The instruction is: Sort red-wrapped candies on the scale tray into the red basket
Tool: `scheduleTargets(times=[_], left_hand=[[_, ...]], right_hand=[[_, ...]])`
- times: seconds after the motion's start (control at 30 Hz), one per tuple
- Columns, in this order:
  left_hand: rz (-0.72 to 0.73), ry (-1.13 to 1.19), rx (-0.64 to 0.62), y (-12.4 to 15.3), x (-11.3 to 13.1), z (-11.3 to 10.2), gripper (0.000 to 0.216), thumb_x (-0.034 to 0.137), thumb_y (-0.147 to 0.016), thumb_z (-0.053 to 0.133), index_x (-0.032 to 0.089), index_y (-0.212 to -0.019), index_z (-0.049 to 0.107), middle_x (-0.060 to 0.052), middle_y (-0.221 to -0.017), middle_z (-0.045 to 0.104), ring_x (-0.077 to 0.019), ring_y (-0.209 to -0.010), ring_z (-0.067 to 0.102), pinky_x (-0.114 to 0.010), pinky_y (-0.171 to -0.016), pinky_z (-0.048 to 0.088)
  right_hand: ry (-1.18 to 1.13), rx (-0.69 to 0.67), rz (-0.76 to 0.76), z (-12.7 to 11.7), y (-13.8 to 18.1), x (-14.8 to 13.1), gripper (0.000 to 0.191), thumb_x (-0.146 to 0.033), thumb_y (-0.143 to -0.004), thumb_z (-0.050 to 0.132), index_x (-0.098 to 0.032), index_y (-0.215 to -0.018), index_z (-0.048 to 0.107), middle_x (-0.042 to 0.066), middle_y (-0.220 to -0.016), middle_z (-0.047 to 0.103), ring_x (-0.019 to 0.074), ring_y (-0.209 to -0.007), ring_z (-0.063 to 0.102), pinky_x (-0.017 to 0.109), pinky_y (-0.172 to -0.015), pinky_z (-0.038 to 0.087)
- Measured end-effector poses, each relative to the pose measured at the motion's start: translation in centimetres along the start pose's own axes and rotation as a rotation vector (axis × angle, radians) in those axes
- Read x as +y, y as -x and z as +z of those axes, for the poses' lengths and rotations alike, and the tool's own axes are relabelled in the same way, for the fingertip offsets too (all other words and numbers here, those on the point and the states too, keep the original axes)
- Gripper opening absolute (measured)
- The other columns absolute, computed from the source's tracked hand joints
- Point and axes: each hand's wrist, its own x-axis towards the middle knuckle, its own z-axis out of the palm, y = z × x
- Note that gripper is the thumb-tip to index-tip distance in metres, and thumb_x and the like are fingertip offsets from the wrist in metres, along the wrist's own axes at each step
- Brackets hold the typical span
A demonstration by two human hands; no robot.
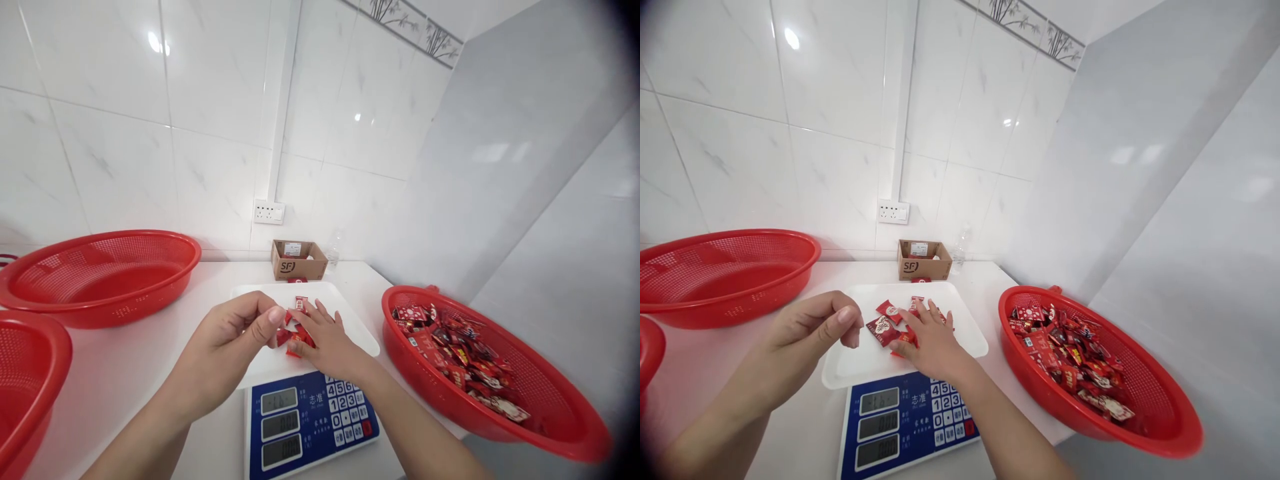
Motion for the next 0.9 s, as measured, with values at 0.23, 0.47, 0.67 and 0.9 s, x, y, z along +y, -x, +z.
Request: scheduleTargets(times=[0.23, 0.47, 0.67, 0.9], left_hand=[[0.028, -0.009, 0.031, 0.2, 0.1, -0.3, 0.038, 0.046, -0.092, 0.049, 0.021, -0.065, 0.057, 0.002, -0.064, 0.059, -0.0132, -0.064, 0.055, -0.021, -0.059, 0.046], [0.015, -0.059, 0.028, 0.1, 0.3, -0.2, 0.039, 0.045, -0.091, 0.049, 0.020, -0.062, 0.056, 0.001, -0.063, 0.059, -0.0135, -0.064, 0.054, -0.022, -0.059, 0.045], [0.040, -0.017, 0.059, 0.3, 0.3, -0.6, 0.036, 0.044, -0.090, 0.052, 0.021, -0.064, 0.058, 0.002, -0.062, 0.060, -0.0134, -0.062, 0.055, -0.022, -0.059, 0.045], [0.062, 0.041, 0.112, 0.3, -0.2, -0.9, 0.038, 0.046, -0.092, 0.051, 0.021, -0.064, 0.057, 0.002, -0.061, 0.059, -0.0125, -0.062, 0.055, -0.021, -0.058, 0.045]], right_hand=[[0.043, -0.114, -0.116, 0.4, -1.8, -0.7, 0.061, -0.066, -0.090, 0.039, -0.042, -0.146, 0.033, 0.002, -0.161, 0.015, 0.0324, -0.147, -0.004, 0.066, -0.111, -0.004], [0.059, -0.044, -0.102, 0.8, -2.0, -0.4, 0.060, -0.058, -0.094, 0.038, -0.033, -0.148, 0.035, 0.005, -0.160, 0.021, 0.0299, -0.148, 0.006, 0.063, -0.113, 0.003], [0.054, 0.184, 0.015, -2.4, 1.0, 2.8, 0.056, -0.051, -0.096, 0.034, -0.025, -0.146, 0.040, 0.006, -0.156, 0.034, 0.0255, -0.146, 0.022, 0.052, -0.117, 0.015], [0.091, 0.467, 0.419, -7.2, 8.8, 13.1, 0.033, -0.027, -0.083, 0.054, -0.014, -0.105, 0.075, 0.020, -0.105, 0.075, 0.0385, -0.095, 0.071, 0.049, -0.084, 0.052]])
